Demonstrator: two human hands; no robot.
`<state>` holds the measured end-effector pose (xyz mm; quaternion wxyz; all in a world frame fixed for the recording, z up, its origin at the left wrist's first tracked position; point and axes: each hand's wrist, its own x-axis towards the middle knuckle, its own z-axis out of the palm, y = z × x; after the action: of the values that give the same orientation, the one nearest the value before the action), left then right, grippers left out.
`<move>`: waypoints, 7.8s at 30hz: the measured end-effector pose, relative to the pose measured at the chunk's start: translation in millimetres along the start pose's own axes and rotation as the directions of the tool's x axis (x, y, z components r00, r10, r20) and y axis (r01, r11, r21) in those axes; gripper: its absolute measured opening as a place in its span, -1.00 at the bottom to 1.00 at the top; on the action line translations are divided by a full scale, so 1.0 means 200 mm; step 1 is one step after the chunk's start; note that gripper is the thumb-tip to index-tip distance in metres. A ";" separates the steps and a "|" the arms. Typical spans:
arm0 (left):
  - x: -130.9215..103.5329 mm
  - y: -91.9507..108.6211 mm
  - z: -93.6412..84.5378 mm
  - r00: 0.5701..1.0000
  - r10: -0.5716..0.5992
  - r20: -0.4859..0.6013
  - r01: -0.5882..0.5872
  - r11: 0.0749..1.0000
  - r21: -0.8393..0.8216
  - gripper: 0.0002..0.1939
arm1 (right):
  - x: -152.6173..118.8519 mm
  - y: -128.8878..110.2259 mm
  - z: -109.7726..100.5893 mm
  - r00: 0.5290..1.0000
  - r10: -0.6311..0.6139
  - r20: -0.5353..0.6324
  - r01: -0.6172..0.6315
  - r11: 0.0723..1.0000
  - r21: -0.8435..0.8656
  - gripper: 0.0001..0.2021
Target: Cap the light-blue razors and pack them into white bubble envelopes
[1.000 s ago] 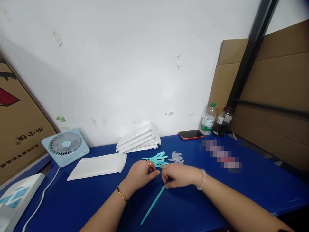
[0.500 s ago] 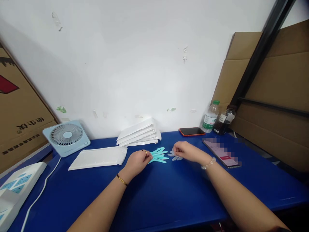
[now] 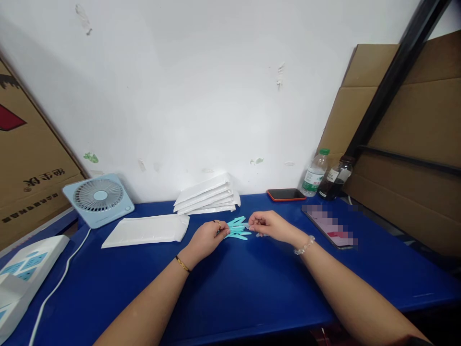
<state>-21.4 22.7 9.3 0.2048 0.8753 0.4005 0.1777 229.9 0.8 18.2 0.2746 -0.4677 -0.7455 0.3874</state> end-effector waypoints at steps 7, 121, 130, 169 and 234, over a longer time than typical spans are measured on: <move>0.00 0.04 0.02 0.999 0.009 0.032 -0.009 1.000 -0.003 -0.70 | 0.00 -0.02 0.03 0.998 -0.050 0.048 0.051 0.998 -0.032 -0.73; -0.04 0.08 0.00 0.998 0.013 0.055 -0.001 0.977 -0.212 -0.80 | 0.02 0.01 0.05 0.996 0.021 -0.083 0.005 0.955 0.295 -0.66; -0.04 0.04 0.04 0.995 0.016 0.102 -0.022 0.998 0.054 -0.82 | -0.02 0.07 -0.10 0.995 -0.022 -0.101 -0.004 0.969 -0.248 -0.83; 0.00 -0.04 0.02 0.988 -0.128 0.086 0.152 0.892 -0.427 -0.79 | 0.05 0.07 0.04 0.972 0.056 -0.230 0.023 0.945 0.326 -0.73; 0.03 -0.10 0.04 0.994 0.065 -0.092 -0.053 0.990 0.132 -0.77 | -0.02 0.17 -0.24 0.973 -0.016 -0.228 -0.097 0.874 -0.476 -0.87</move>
<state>-25.9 38.3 -6.8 0.1231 0.8886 0.3945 0.1991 284.3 21.7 16.1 0.2230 -0.5780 -0.7726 0.1387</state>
